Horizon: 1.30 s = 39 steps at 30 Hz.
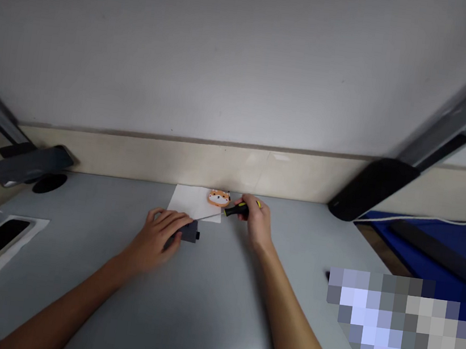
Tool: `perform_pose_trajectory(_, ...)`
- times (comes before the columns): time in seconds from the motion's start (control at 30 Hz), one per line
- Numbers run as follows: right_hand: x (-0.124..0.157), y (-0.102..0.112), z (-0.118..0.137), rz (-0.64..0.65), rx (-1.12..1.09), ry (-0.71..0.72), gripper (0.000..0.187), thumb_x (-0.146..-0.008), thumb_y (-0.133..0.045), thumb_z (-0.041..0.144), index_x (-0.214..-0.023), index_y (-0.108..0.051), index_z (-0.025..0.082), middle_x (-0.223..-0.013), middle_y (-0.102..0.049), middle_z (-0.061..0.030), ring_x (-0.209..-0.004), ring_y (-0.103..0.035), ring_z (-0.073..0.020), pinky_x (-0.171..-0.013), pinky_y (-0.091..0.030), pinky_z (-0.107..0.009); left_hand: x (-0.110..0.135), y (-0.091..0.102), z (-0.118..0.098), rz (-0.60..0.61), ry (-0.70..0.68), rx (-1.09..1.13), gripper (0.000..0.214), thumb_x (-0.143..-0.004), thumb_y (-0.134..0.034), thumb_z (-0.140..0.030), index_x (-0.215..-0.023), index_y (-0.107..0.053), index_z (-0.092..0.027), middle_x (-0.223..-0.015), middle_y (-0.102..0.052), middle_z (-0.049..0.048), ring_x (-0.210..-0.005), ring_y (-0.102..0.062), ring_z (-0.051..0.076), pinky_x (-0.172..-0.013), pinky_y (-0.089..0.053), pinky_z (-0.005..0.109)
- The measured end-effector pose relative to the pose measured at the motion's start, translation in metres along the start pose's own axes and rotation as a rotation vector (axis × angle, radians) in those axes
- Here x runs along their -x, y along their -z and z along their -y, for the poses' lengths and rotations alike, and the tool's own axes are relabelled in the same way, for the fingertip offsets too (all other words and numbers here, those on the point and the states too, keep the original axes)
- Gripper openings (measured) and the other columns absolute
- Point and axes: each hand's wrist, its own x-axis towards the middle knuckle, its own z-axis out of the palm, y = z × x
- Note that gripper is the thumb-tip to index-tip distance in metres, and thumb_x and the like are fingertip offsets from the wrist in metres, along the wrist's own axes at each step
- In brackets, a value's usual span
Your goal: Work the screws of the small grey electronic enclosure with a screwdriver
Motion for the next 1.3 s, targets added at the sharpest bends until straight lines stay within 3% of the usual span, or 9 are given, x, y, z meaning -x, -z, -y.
perform_pose_trajectory(0.5,-0.007,0.003,-0.009,-0.076,-0.048,-0.036,0.033,-0.078,-0.065,0.046,-0.067,-0.072,0.016,-0.055,-0.06,-0.0012,-0.047,-0.048,-0.012,-0.047,-0.035,-0.028,-0.002,0.003,0.005,0.036,-0.076,-0.104,0.042,-0.098,-0.05,-0.011,-0.138,-0.057,-0.024,-0.124,-0.069,0.0073,-0.108,-0.064,0.023,-0.103,-0.039,0.046)
perform_pose_trajectory(0.73,-0.005,0.001,-0.008,-0.093,-0.017,-0.046,0.034,-0.078,-0.064,0.048,-0.067,-0.072,0.016,-0.06,-0.061,-0.0011,-0.048,-0.048,-0.011,-0.047,-0.034,-0.028,-0.001,-0.001,0.008,-0.008,-0.096,0.027,0.043,-0.1,-0.047,-0.009,-0.14,-0.053,-0.023,-0.126,-0.068,0.0076,-0.112,-0.063,0.022,-0.098,-0.047,0.041)
perform_pose_trajectory(1.03,-0.005,0.0,-0.005,-0.125,-0.007,-0.076,0.034,-0.075,-0.065,0.047,-0.068,-0.072,0.015,-0.06,-0.06,-0.0016,-0.049,-0.047,-0.0112,-0.046,-0.033,-0.027,0.001,-0.005,0.01,-0.074,-0.051,0.152,0.039,-0.095,-0.051,-0.007,-0.129,-0.055,-0.025,-0.125,-0.067,0.0073,-0.118,-0.062,0.024,-0.105,-0.049,0.045)
perform_pose_trajectory(1.2,-0.007,0.003,-0.005,-0.136,-0.027,-0.087,0.032,-0.075,-0.066,0.047,-0.068,-0.072,0.016,-0.055,-0.056,0.0002,-0.048,-0.046,-0.0111,-0.047,-0.033,-0.027,0.005,-0.005,0.015,-0.165,0.029,0.365,0.04,-0.092,-0.055,-0.01,-0.129,-0.055,-0.025,-0.138,-0.057,0.0113,-0.131,-0.053,0.026,-0.113,-0.044,0.048)
perform_pose_trajectory(1.3,-0.009,0.006,-0.005,-0.149,-0.041,-0.075,0.032,-0.076,-0.065,0.046,-0.068,-0.071,0.016,-0.053,-0.055,0.0008,-0.047,-0.045,-0.011,-0.047,-0.033,-0.027,0.006,-0.002,0.023,-0.166,0.111,0.5,0.04,-0.088,-0.056,-0.011,-0.126,-0.055,-0.023,-0.127,-0.06,0.0106,-0.12,-0.057,0.025,-0.106,-0.047,0.045)
